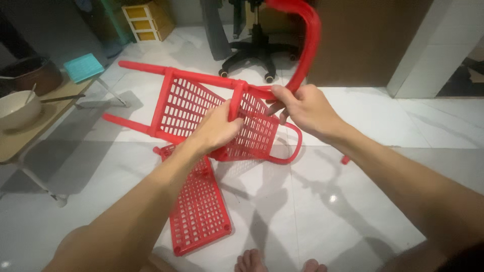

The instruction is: The person assembles a red plastic storage rack by connecting vertical and horizontal bars to mesh panels. They insert small red plastic caps into the joints to secure the pieces together, gradually building the frame and attaching the handle.

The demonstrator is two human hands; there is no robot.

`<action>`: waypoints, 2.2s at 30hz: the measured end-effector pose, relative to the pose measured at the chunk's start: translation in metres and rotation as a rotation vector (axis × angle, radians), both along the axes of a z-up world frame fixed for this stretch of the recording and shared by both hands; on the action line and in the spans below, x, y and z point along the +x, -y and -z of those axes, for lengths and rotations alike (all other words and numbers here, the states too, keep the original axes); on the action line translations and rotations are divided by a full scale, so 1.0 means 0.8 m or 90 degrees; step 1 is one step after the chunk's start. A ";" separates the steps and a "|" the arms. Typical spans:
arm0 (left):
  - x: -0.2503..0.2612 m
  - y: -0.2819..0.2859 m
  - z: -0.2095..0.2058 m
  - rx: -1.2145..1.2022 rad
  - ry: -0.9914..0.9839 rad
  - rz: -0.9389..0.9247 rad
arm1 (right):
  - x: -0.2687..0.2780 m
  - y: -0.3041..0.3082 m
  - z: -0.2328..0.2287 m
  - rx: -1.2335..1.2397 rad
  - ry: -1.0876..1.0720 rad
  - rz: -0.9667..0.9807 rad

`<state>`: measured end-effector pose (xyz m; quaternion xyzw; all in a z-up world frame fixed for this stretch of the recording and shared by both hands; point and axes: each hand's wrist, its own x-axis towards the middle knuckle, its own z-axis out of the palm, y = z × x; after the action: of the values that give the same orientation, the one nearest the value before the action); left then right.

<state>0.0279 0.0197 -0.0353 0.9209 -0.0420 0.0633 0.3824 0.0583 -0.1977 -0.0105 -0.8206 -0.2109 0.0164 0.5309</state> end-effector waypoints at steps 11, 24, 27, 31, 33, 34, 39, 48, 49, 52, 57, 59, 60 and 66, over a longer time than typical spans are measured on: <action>0.003 0.011 0.001 -0.014 -0.002 -0.008 | 0.008 -0.008 -0.002 0.187 -0.010 0.143; 0.010 0.015 0.000 -0.021 -0.019 -0.004 | 0.022 0.019 -0.036 -0.120 0.140 0.103; 0.010 0.013 0.001 -0.034 -0.013 0.018 | 0.021 0.024 -0.036 -0.243 0.027 0.077; 0.010 0.015 0.001 -0.038 -0.019 0.007 | 0.014 0.026 -0.036 -0.419 0.003 0.119; 0.009 0.016 -0.003 -0.027 -0.024 0.004 | 0.014 0.023 -0.037 -0.464 0.089 0.122; 0.008 0.016 -0.004 -0.036 -0.032 0.006 | 0.013 0.022 -0.038 -0.486 0.131 0.123; 0.005 0.017 -0.011 -0.056 -0.112 -0.013 | 0.013 0.025 -0.043 -0.373 0.073 0.073; 0.008 0.012 0.002 -0.126 -0.078 -0.013 | 0.009 0.014 -0.032 -0.160 -0.100 0.065; 0.008 0.011 0.004 -0.137 -0.074 -0.011 | 0.009 0.015 -0.031 -0.124 -0.099 0.046; 0.007 0.011 0.012 -0.167 -0.080 -0.009 | 0.007 0.017 -0.026 -0.087 -0.115 0.037; 0.006 0.001 0.027 -0.190 -0.061 0.010 | 0.012 0.013 -0.023 -0.122 -0.132 0.068; 0.004 -0.001 0.030 -0.197 -0.074 0.024 | 0.012 0.014 -0.023 -0.116 -0.140 0.065; 0.003 -0.001 0.031 -0.201 -0.080 0.031 | 0.011 0.016 -0.022 -0.094 -0.145 0.052; 0.002 0.001 0.026 -0.195 -0.093 0.022 | 0.013 0.019 -0.014 -0.053 -0.146 0.029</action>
<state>0.0292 0.0188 -0.0559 0.8533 -0.0196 -0.0047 0.5210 0.0686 -0.2130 0.0007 -0.8393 -0.1290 0.1066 0.5173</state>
